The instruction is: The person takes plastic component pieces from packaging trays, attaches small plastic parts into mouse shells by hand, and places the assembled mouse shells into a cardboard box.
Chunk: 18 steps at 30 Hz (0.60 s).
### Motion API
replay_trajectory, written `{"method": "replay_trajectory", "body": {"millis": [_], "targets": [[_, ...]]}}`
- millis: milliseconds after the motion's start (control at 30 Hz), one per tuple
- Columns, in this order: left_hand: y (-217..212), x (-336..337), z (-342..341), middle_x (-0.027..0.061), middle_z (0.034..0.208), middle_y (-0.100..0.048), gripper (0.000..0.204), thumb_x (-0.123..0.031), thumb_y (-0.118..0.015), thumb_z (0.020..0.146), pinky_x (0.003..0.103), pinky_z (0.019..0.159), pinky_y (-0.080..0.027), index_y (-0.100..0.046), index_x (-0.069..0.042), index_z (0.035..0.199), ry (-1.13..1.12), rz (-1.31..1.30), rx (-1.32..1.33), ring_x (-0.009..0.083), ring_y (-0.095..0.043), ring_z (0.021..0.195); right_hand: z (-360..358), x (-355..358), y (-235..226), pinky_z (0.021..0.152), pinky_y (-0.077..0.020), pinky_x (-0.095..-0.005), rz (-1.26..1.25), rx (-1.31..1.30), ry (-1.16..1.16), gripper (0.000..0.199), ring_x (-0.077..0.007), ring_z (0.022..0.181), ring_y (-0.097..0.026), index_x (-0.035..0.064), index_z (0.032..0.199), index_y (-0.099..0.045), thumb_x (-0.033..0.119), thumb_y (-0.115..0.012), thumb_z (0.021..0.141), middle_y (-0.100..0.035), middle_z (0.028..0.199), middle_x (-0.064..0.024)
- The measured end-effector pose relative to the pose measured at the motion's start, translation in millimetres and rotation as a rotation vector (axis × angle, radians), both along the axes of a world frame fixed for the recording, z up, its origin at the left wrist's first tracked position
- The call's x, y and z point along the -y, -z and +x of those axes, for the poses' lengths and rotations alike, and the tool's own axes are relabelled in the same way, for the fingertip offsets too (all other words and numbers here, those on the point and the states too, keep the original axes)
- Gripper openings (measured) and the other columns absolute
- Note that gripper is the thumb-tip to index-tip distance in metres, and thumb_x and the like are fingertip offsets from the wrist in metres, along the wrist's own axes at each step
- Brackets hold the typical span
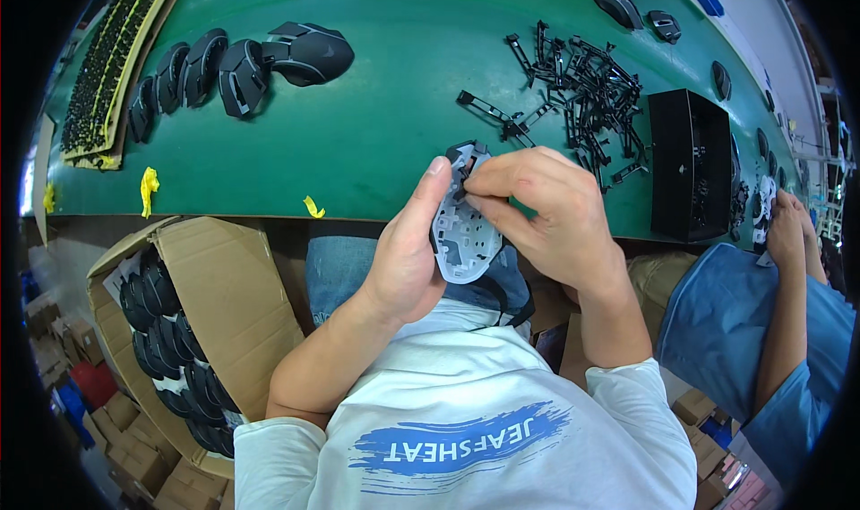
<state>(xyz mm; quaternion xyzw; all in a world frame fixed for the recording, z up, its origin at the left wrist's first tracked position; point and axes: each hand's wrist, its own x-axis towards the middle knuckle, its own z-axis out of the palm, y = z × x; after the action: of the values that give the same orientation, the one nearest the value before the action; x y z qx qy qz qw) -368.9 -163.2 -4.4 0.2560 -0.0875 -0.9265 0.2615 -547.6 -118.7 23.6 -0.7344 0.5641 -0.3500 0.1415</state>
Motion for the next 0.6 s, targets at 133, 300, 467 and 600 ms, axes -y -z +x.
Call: {"method": "replay_trajectory", "body": {"millis": [133,300,467,600], "targets": [[15,0,2,0.0064,0.133,-0.069,0.046,-0.041,-0.041,0.117,0.036,0.106,-0.053,-0.061,-0.007,0.142,0.017,-0.058,0.011,0.0164,-0.067,0.12,6,-4,6,0.083,-0.0539,-0.0388,-0.019,0.046,0.052,0.016,-0.0245,0.083,-0.071,0.007,0.092,-0.075,0.002,-0.082,0.078,-0.076,0.093,-0.0035],[10,1,0,0.0067,0.13,-0.07,0.045,-0.04,-0.041,0.117,0.035,0.104,-0.053,-0.062,-0.007,0.14,0.032,-0.085,0.038,0.0162,-0.068,0.118,9,0,7,0.083,-0.0511,-0.0397,-0.166,-0.097,0.081,0.018,-0.0234,0.081,-0.07,0.0083,0.093,-0.074,0.001,-0.081,0.077,-0.075,0.089,-0.0026],[15,2,3,0.0075,0.132,-0.067,0.045,-0.037,-0.039,0.117,0.036,0.106,-0.052,-0.057,-0.006,0.144,0.055,-0.161,-0.012,0.0167,-0.066,0.122,9,-4,0,0.086,-0.0488,-0.0413,0.002,-0.015,0.099,0.019,-0.0237,0.085,-0.069,0.0099,0.093,-0.074,0.004,-0.083,0.078,-0.074,0.082,0.0017],[0,1,2,0.0066,0.135,-0.059,0.048,-0.032,-0.039,0.117,0.03,0.108,-0.044,-0.047,-0.002,0.153,0.051,-0.433,0.111,0.0126,-0.056,0.125,7,-5,0,0.092,-0.047,-0.042,-0.056,-0.106,0.113,0.026,-0.0248,0.102,-0.066,0.0115,0.099,-0.073,0.008,-0.088,0.078,-0.074,0.102,-0.0033]]}}
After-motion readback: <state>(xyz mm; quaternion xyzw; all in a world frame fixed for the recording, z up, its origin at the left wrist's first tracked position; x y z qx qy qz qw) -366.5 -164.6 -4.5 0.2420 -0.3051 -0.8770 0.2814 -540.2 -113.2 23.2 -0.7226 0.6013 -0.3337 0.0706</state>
